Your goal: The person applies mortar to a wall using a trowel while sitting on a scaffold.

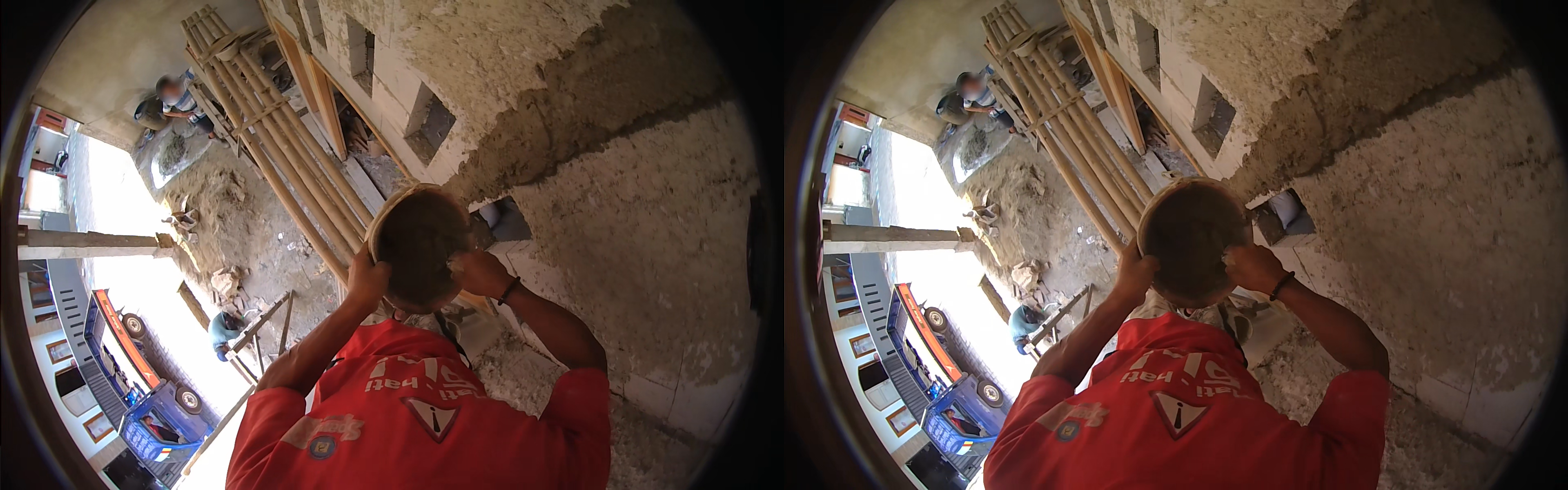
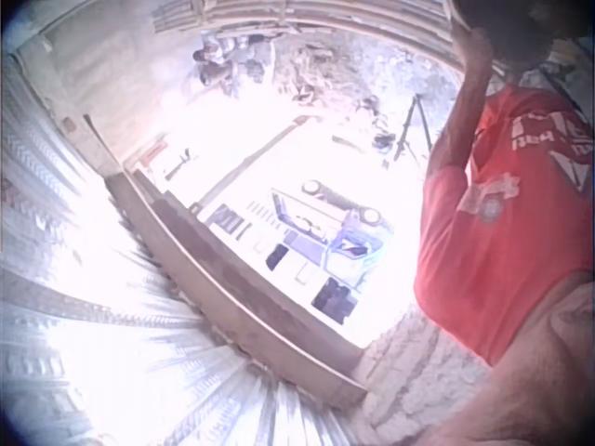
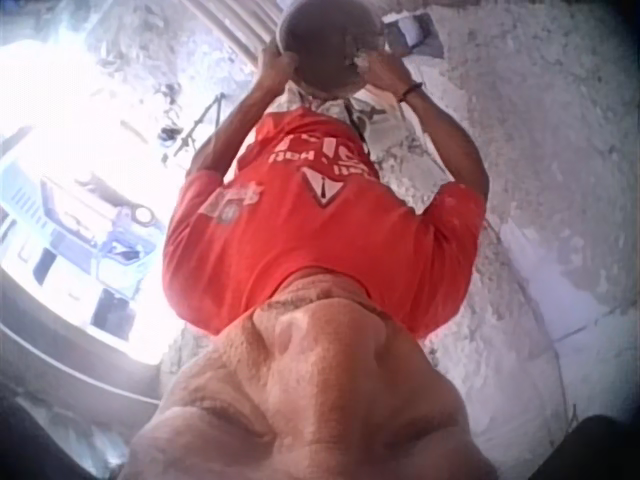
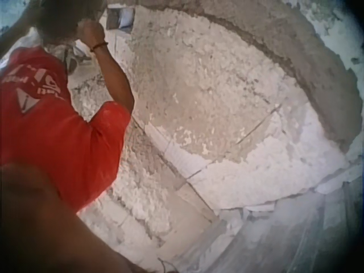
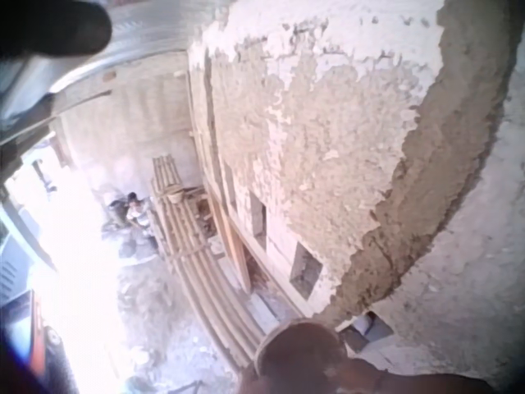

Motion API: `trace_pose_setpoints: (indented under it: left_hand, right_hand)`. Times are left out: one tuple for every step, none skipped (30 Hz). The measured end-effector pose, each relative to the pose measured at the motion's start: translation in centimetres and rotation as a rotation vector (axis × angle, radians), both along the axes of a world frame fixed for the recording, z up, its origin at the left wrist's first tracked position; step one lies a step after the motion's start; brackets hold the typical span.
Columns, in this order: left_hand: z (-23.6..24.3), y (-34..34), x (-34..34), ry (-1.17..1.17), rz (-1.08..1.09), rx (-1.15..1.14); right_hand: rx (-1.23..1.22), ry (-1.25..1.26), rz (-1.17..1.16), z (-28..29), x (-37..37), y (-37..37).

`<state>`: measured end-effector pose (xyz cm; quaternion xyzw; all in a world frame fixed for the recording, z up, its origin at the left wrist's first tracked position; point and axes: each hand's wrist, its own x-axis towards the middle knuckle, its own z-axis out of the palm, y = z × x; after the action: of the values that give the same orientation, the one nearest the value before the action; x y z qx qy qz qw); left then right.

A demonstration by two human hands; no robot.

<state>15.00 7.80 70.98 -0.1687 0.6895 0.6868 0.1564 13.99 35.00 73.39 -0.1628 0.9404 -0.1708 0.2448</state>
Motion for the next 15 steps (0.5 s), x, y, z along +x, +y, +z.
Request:
trace_pose_setpoints:
  left_hand:
    - [0.1,-0.2,-0.1,-0.014,-0.014,-0.022]
    - [0.1,-0.4,-0.1,-0.017,-0.002,-0.018]
    - [0.0,-0.6,0.0,-0.02,0.009,-0.015]
    - [0.0,-0.6,0.1,-0.024,0.014,-0.013]
    - [0.4,-0.7,0.0,-0.047,0.006,-0.037]
    - [1.0,-0.9,0.0,-0.071,-0.004,-0.062]
    - [1.4,-0.6,-0.4,-0.079,-0.023,-0.071]
    - [1.4,-0.6,-0.6,-0.083,-0.02,-0.051]
    - [1.2,-0.7,-0.6,-0.088,-0.021,-0.031]
    - [0.9,-0.8,-0.5,-0.094,-0.018,-0.009]
    - [0.4,-1.0,-0.4,-0.074,0.008,0.011]
    - [-0.2,-1.0,-0.2,-0.056,0.032,0.032]
    - [-0.5,-1.1,-0.3,-0.038,0.058,0.05]
    - [0.1,-0.8,-0.3,-0.031,0.063,0.064]
    - [0.4,-0.5,-0.5,-0.041,0.052,0.065]
  right_hand:
    - [-0.059,-0.013,-0.036,-0.2,0.2,-0.5]
    - [-0.074,-0.04,-0.044,0.0,0.5,-0.2]
    - [-0.088,-0.068,-0.051,0.7,0.8,0.4]
    - [-0.104,-0.096,-0.065,1.5,1.2,0.9]
    - [-0.112,-0.115,-0.1,2.4,1.7,1.2]
    - [-0.12,-0.134,-0.138,3.3,2.4,1.5]
    - [-0.114,-0.136,-0.184,4.2,2.8,2.2]
    - [-0.101,-0.083,-0.162,3.5,3.2,2.4]
    - [-0.11,-0.067,-0.151,2.8,3.2,2.9]
    - [-0.116,-0.051,-0.135,2.1,3.0,3.2]
    - [-0.129,-0.031,-0.114,2.2,2.5,3.2]
    - [-0.151,0.009,-0.123,2.7,2.4,3.2]
    - [-0.139,-0.008,-0.143,3.8,1.8,3.2]
    - [-0.127,-0.033,-0.171,5.4,1.7,3.2]
    - [-0.114,-0.058,-0.199,6.8,1.5,3.4]
